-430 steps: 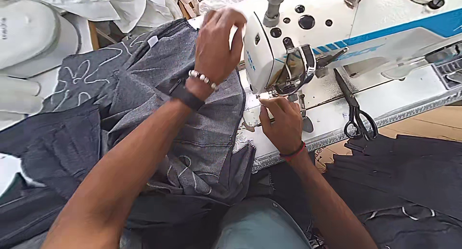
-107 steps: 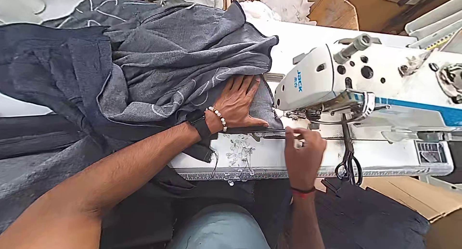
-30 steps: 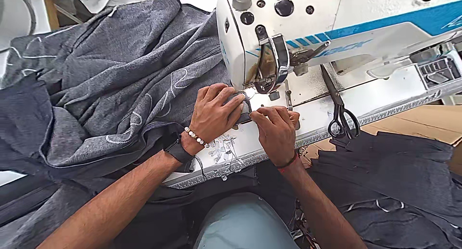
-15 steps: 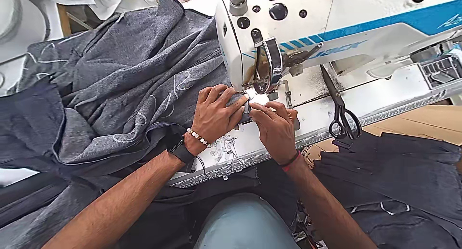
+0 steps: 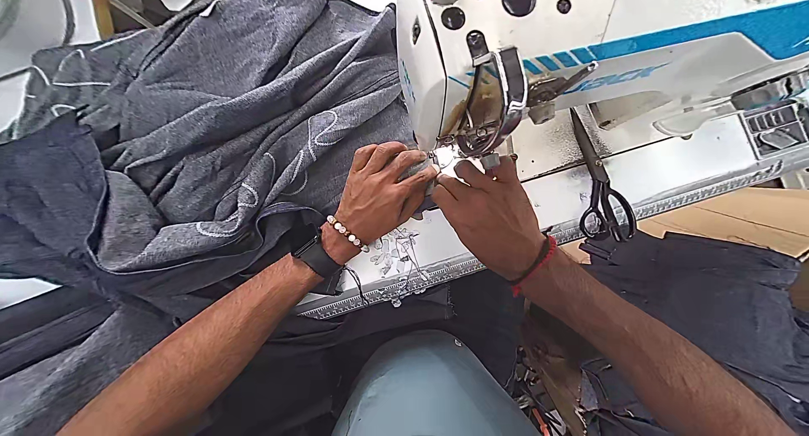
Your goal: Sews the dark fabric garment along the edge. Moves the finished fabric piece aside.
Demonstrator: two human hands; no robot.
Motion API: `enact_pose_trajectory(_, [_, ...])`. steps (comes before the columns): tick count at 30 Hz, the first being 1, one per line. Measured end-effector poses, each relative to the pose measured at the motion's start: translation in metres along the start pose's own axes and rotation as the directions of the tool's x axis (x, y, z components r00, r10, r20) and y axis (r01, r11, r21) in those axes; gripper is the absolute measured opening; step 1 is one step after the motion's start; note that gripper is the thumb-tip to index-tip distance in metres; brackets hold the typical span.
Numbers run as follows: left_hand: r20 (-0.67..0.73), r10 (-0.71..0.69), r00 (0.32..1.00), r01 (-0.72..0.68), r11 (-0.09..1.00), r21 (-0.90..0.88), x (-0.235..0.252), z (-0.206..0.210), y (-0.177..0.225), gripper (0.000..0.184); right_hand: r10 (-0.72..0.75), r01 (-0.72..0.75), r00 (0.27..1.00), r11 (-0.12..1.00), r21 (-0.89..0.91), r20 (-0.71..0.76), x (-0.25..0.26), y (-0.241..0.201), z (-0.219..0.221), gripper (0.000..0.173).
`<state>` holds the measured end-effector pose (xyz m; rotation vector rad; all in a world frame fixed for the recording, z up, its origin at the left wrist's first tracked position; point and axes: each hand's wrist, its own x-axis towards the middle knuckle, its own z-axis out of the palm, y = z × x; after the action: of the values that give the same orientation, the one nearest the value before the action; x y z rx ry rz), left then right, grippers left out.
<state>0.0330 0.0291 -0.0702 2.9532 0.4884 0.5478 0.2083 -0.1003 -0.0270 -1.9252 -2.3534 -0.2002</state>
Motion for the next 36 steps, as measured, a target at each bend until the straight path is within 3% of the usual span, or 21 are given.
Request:
enact_pose_trajectory(5, [-0.007,-0.004,1.000,0.004,0.999,0.036,0.004,0.002,-0.010,0.032,0.116,-0.118,0.990,0.993,-0.018,-0.081,0.003,-0.005,0.015,0.023])
enact_pose_trajectory(13, [-0.013,0.070,0.997,-0.070,0.998,-0.002,0.008,0.003,-0.021,0.035,0.290,-0.275,0.937,0.956,0.103,-0.193,0.000,-0.001,0.041,0.025])
enact_pose_trajectory(17, [0.012,0.089,0.996,-0.089,0.995,-0.034,0.008,0.001,-0.025,0.035,0.322,-0.309,0.931,0.946,0.097,-0.172,-0.003,0.001,0.039,0.025])
enact_pose_trajectory(26, [-0.075,0.181,0.981,-0.183,0.983,-0.020,0.021,0.002,-0.047,0.027,0.275,-0.275,0.961,0.961,0.027,-0.019,0.005,0.005,0.031,0.039])
enact_pose_trajectory(29, [-0.058,0.189,0.980,-0.191,0.981,-0.031,0.025,0.001,-0.055,0.026,0.261,-0.267,0.963,0.959,0.092,0.071,0.000,0.012,0.013,0.038])
enact_pose_trajectory(32, [-0.051,0.182,0.982,-0.184,0.983,-0.019,0.029,0.001,-0.061,0.025,0.444,-0.440,0.896,0.889,0.126,-0.006,-0.026,0.057,-0.016,0.027])
enact_pose_trajectory(34, [-0.060,0.159,0.985,-0.160,0.987,-0.001,0.030,0.002,-0.063,0.023,0.630,-0.628,0.772,0.776,0.054,-0.088,-0.066,0.106,-0.030,0.034])
enact_pose_trajectory(36, [-0.065,0.141,0.988,-0.141,0.990,0.011,0.030,0.003,-0.064,0.022,0.732,-0.738,0.667,0.674,0.007,-0.142,-0.097,0.139,-0.014,0.034])
